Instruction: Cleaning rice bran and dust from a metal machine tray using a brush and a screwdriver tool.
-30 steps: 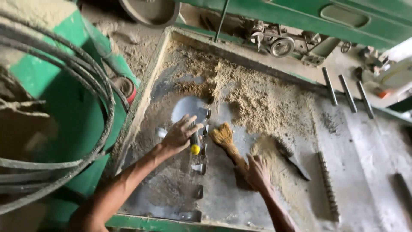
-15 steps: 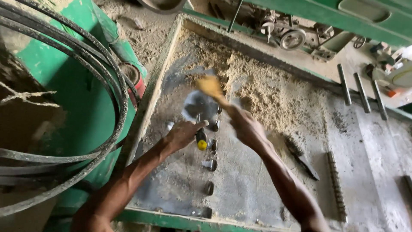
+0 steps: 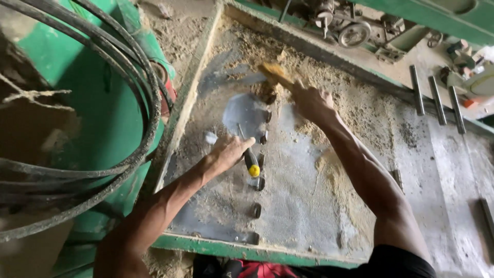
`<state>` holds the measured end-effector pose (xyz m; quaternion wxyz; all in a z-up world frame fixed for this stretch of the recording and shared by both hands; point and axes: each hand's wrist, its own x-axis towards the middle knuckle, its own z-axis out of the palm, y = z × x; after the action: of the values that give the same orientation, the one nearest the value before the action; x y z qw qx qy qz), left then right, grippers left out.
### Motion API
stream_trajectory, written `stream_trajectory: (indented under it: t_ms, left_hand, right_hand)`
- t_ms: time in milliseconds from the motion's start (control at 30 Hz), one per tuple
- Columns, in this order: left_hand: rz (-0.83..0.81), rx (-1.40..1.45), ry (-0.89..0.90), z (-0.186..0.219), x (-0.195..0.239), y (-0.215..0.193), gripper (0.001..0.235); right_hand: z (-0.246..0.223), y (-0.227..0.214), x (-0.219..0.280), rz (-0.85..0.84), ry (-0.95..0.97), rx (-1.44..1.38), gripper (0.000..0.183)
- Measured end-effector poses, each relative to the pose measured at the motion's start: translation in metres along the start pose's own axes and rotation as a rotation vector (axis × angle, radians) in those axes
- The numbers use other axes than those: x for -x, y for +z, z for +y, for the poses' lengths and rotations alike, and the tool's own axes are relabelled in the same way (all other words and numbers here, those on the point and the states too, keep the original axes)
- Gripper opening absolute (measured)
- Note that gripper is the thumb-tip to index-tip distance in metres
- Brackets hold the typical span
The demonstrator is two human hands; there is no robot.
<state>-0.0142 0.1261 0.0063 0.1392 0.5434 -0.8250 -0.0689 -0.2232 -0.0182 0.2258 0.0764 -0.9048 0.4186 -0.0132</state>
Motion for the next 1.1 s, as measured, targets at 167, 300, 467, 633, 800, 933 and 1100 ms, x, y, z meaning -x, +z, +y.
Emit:
stream_trajectory:
  t_ms: [167, 300, 467, 633, 800, 933, 1100]
  left_hand:
    - [0.124, -0.496, 0.149, 0.008, 0.006, -0.01, 0.048]
    - [0.018, 0.025, 0.003, 0.016, 0.015, -0.04, 0.026]
    - [-0.069, 0.01, -0.034, 0.021, 0.014, -0.067, 0.012]
    - [0.024, -0.149, 0.057, 0.012, 0.008, -0.026, 0.035]
    - [0.08, -0.046, 0.079, 0.013, 0.015, -0.043, 0.018]
    - [-0.028, 0.027, -0.031, 0.017, 0.018, -0.062, 0.014]
    - [-0.051, 0.061, -0.032, 0.021, 0.011, -0.06, 0.038]
  right_hand:
    - [-0.052, 0.004, 0.012, -0.22, 0.001, 0.376, 0.051]
    - [-0.025, 0.031, -0.013, -0.263, 0.025, 0.209, 0.056]
    - [-0.036, -0.075, -0.008, -0.495, 0.054, 0.827, 0.084]
    - [-0.016, -0.055, -0.041, -0.328, 0.054, 0.39, 0.035]
    - [0.023, -0.023, -0.07, -0.46, 0.085, 0.193, 0.048]
    - [0.024, -0.035, -0.075, -0.443, 0.07, 0.205, 0.044]
    - [0.049, -0.046, -0.045, -0.418, 0.124, 0.169, 0.042]
